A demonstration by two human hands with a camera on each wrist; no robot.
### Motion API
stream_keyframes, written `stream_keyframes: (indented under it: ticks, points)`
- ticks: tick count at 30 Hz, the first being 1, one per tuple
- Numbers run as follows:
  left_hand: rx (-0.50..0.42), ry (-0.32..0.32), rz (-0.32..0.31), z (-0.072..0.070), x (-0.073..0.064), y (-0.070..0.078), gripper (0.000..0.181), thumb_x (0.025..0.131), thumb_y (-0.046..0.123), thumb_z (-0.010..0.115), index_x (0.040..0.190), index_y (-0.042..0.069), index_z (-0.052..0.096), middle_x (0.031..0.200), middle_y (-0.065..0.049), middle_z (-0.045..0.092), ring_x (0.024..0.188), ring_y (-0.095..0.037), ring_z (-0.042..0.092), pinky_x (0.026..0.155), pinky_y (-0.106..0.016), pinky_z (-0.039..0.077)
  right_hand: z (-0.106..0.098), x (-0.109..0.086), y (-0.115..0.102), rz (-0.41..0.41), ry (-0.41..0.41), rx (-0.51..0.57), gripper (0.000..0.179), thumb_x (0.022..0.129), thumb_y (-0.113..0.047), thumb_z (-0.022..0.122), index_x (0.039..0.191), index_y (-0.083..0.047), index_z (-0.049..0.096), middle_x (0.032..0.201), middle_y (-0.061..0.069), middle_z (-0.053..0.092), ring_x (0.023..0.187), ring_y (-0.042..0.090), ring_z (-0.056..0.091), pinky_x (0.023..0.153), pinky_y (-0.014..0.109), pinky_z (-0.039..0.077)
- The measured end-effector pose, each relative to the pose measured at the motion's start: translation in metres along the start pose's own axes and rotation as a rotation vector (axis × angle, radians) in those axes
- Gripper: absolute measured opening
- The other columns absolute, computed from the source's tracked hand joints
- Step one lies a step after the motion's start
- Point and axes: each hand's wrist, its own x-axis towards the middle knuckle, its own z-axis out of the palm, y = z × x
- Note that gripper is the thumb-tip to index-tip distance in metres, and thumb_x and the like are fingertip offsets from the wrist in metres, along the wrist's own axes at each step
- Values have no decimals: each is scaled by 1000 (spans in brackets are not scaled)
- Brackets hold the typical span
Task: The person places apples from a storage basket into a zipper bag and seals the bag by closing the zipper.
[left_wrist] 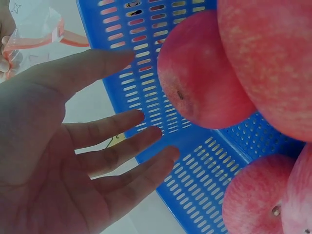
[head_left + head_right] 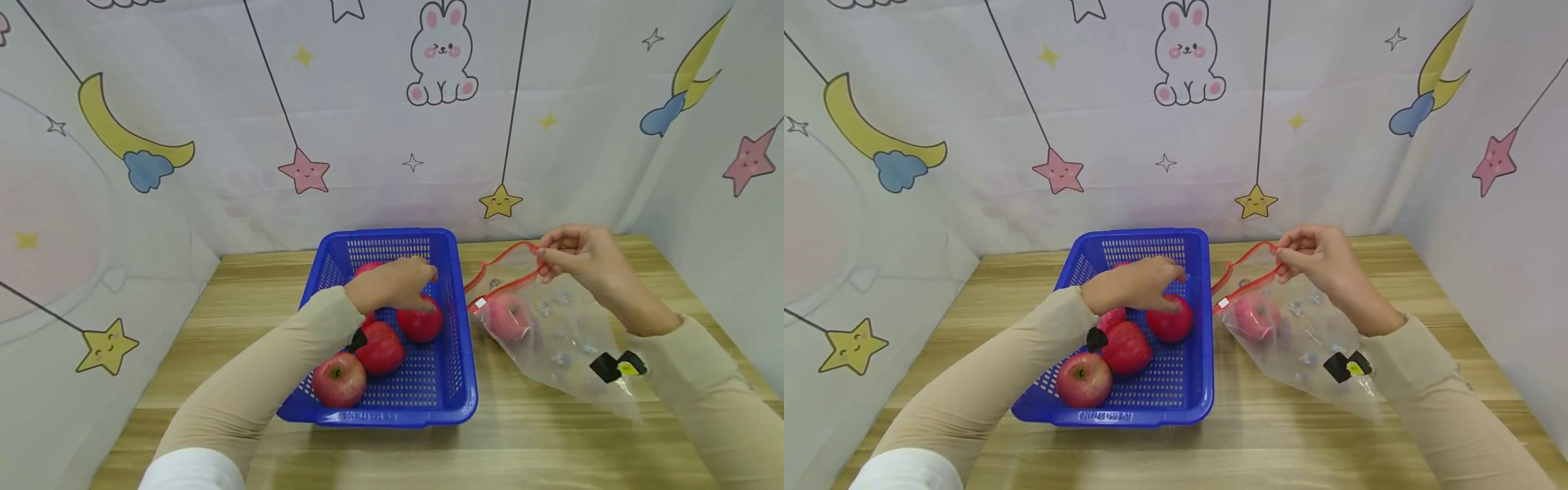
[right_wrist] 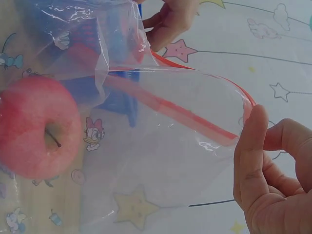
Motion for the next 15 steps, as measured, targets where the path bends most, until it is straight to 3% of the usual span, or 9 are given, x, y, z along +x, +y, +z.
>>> stream_keyframes:
  ticks: [15]
  points:
    - [20,-33,-13,9,-2,-2,56,88,36,76,129,0,62,124,-14,64,116,-29,59,99,-39,48,-5,1,-8,-23,9,10,17,92,11,62,98,25,55,74,9,69,57,17,66,55,28,57]
